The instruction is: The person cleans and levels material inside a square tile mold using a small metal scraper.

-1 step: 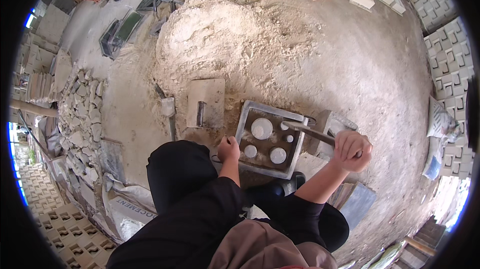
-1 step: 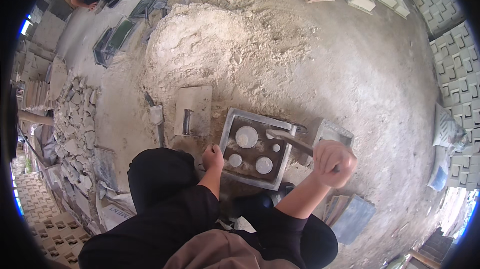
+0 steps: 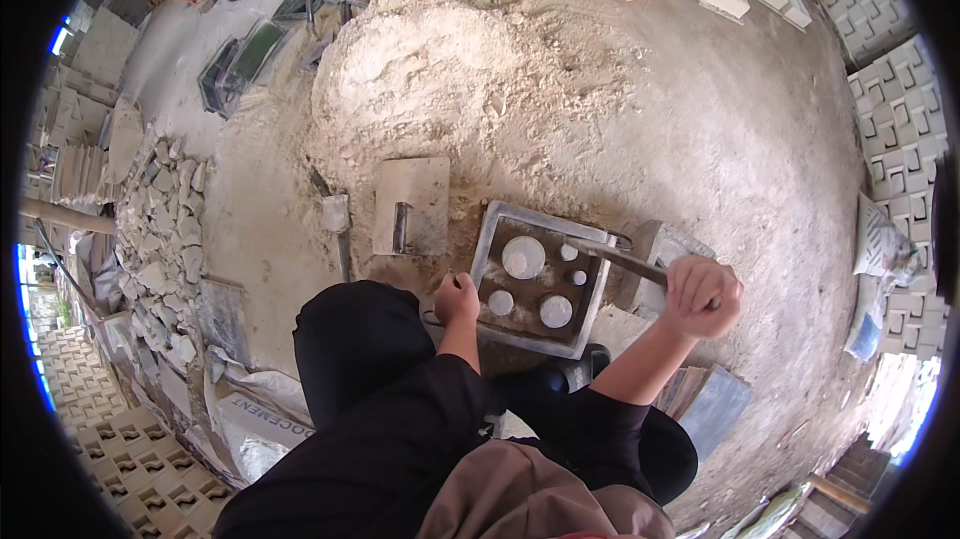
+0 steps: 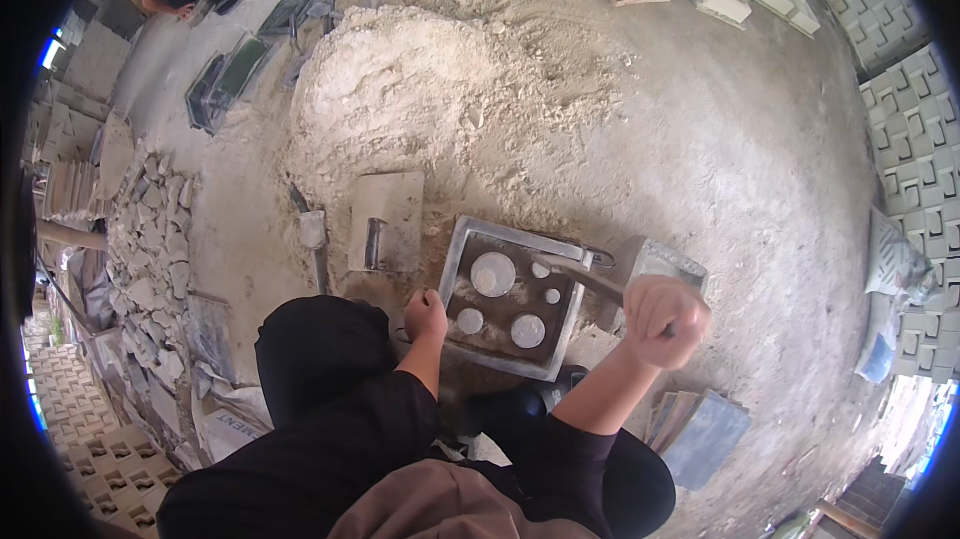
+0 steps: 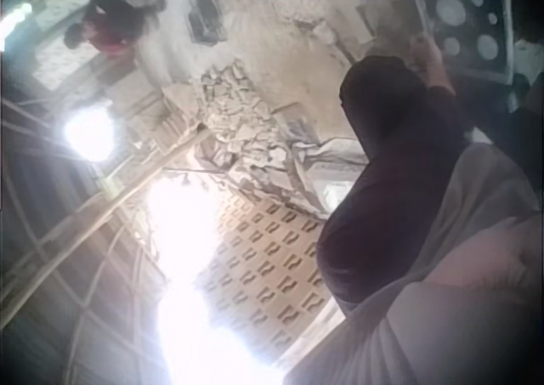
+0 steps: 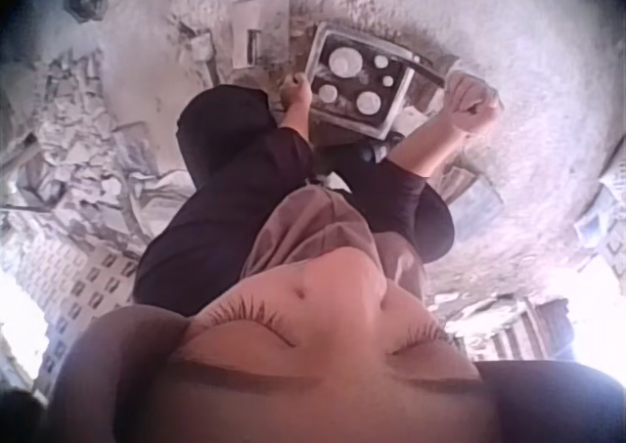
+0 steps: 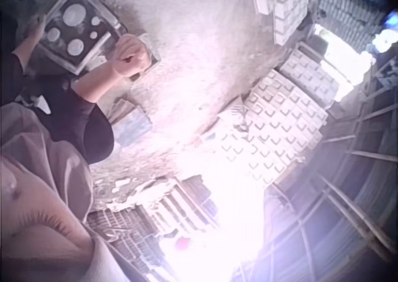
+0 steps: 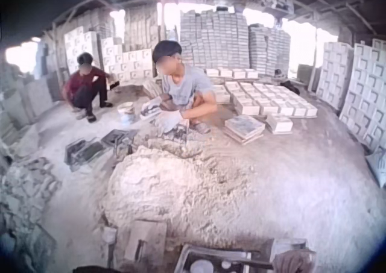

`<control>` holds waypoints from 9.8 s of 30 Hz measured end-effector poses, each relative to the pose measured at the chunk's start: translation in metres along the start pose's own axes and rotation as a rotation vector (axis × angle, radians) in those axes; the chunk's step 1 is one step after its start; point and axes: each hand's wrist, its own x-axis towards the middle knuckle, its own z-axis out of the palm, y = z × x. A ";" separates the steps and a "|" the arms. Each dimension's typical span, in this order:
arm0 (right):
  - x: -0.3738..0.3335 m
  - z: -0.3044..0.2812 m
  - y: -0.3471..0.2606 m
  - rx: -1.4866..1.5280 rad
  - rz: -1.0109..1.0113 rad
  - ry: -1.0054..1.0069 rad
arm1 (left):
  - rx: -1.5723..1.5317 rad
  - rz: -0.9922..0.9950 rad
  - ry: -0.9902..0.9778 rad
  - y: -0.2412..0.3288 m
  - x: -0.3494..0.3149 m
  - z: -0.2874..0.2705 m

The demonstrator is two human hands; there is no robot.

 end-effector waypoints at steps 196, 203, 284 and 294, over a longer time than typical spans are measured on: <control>-0.044 0.006 0.081 -0.609 0.357 0.783 | 0.048 0.005 0.037 0.010 -0.005 -0.002; -0.038 0.004 0.099 -0.874 0.346 0.665 | 0.050 0.019 0.020 0.008 -0.006 0.000; -0.033 0.059 0.142 -0.368 0.346 -0.126 | 0.047 -0.021 -0.003 0.000 0.002 -0.002; -0.007 0.063 0.154 -0.141 0.683 -0.123 | 0.040 -0.045 -0.053 0.006 0.001 -0.004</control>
